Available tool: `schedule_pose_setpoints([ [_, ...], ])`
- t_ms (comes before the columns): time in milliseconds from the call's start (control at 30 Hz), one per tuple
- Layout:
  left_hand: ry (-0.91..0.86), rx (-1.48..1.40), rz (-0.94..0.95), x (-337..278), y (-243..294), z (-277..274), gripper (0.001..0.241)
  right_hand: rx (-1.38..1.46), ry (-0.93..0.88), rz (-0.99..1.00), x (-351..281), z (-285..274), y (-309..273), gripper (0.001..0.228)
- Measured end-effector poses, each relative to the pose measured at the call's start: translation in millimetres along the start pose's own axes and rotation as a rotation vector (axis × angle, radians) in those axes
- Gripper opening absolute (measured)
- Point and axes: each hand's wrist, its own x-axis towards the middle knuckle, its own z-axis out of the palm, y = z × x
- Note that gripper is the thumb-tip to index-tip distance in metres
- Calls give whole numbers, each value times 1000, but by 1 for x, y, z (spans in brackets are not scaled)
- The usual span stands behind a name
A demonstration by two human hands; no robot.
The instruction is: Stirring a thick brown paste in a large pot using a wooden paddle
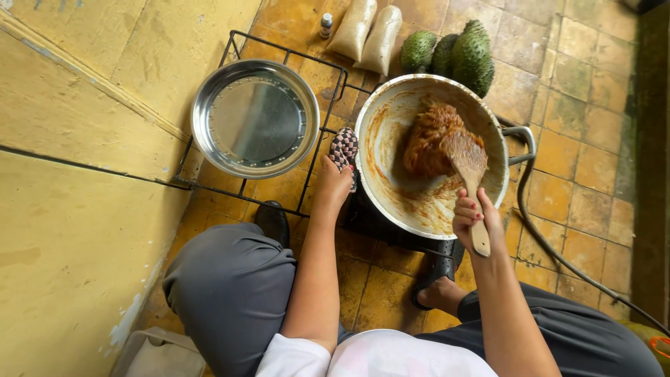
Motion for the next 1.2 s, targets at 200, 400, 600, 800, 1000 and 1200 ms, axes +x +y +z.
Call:
schedule_pose_setpoints([
  [200,51,-22,15,-3,-1,3,68,-139,72,-10,-57,38,17,40],
  [400,22,-29,19,0,3,2,71,-412,23,-46,-85,107,10,44],
  [600,41,-66,-62,-3,12,1,69,-958,91,-277,-67,174,23,49],
  [800,43,-47,-61,0,7,0,74,-996,530,105,-51,102,46,53],
  [1000,49,-25,-48,3,7,1,58,-1901,964,408,-88,150,-13,46],
  [1200,14,-70,-107,-8,16,-7,78,-2917,784,1054,-71,180,-63,59],
])
